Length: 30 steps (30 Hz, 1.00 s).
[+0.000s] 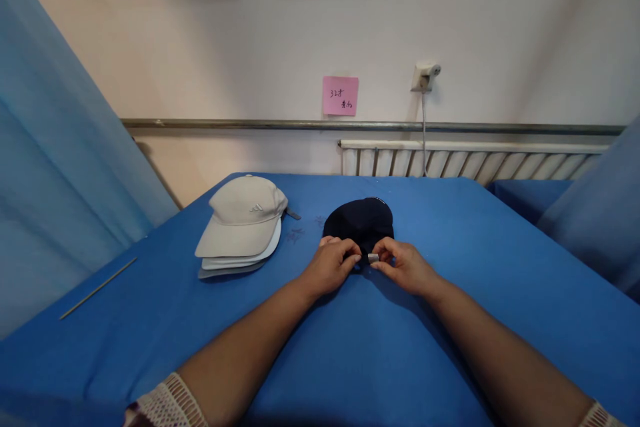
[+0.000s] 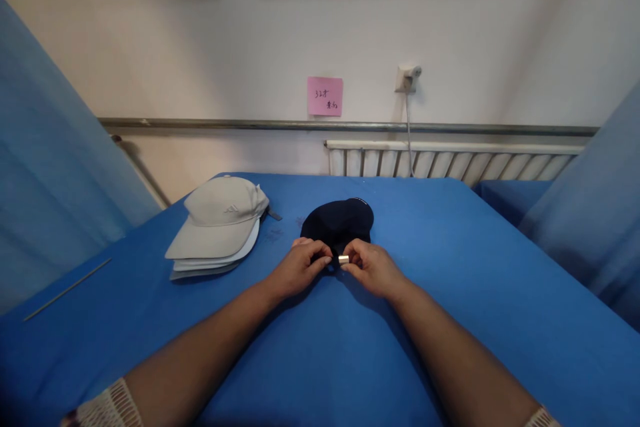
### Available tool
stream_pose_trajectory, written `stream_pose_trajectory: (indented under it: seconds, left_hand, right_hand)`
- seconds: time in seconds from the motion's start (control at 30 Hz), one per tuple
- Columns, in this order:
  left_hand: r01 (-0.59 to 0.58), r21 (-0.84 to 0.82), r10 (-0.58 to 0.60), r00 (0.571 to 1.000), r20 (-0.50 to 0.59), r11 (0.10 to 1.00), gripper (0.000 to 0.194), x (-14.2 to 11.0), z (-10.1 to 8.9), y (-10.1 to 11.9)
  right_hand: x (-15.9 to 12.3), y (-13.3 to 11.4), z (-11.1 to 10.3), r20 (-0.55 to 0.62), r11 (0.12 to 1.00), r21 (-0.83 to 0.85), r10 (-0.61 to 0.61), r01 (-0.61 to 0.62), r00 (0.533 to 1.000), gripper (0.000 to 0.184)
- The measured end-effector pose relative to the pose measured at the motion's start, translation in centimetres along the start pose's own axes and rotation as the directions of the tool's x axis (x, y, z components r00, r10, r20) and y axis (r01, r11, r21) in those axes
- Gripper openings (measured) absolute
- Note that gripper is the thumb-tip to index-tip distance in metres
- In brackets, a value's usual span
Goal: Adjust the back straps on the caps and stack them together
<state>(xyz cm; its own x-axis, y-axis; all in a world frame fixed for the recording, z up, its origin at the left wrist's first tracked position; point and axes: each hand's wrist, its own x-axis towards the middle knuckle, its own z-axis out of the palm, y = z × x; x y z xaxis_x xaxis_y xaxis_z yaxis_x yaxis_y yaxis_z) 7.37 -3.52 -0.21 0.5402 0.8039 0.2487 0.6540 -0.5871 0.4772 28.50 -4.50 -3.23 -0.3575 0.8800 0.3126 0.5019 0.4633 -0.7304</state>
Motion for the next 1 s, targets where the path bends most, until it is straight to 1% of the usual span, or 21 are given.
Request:
stream_pose_trajectory:
  seconds: [0.17,0.3,0.53,0.67,0.8,0.93,1.0]
  left_hand:
    - [-0.019,0.019,0.019,1.000,-0.014,1.000,0.014,0.0,0.3,0.0]
    - [-0.012,0.019,0.012,1.000,-0.013,1.000,0.014,0.0,0.5,-0.1]
    - [0.014,-0.023,-0.015,0.999,-0.038,1.000,0.013,0.0,0.6,-0.1]
    - [0.006,-0.043,-0.008,0.999,-0.051,0.999,0.012,0.0,0.9,0.2]
    - [-0.004,-0.058,0.001,0.999,-0.052,0.998,0.011,0.0,1.1,0.4]
    - [-0.024,-0.053,0.022,0.999,-0.031,0.998,0.012,-0.1,0.8,0.6]
    - [-0.047,-0.043,0.046,0.999,-0.028,0.998,0.016,-0.2,0.4,0.6]
  right_hand:
    - [-0.1,0.0,0.1,0.005,1.000,-0.017,-0.026,0.026,1.000,0.008]
    - [-0.2,-0.4,0.0,-0.006,0.998,-0.050,-0.035,0.035,0.999,0.010]
    - [-0.1,-0.3,0.2,-0.026,0.998,-0.050,-0.034,0.033,0.999,0.011]
    - [-0.1,-0.1,0.4,-0.017,0.996,-0.080,-0.046,0.045,0.999,0.013]
    - [-0.1,-0.1,0.6,-0.005,0.996,-0.071,-0.056,0.056,0.998,0.013]
    - [0.0,0.0,0.7,-0.009,0.997,-0.067,-0.041,0.040,0.999,0.013]
    - [0.0,0.1,0.7,-0.030,0.998,-0.055,-0.027,0.025,0.999,0.012]
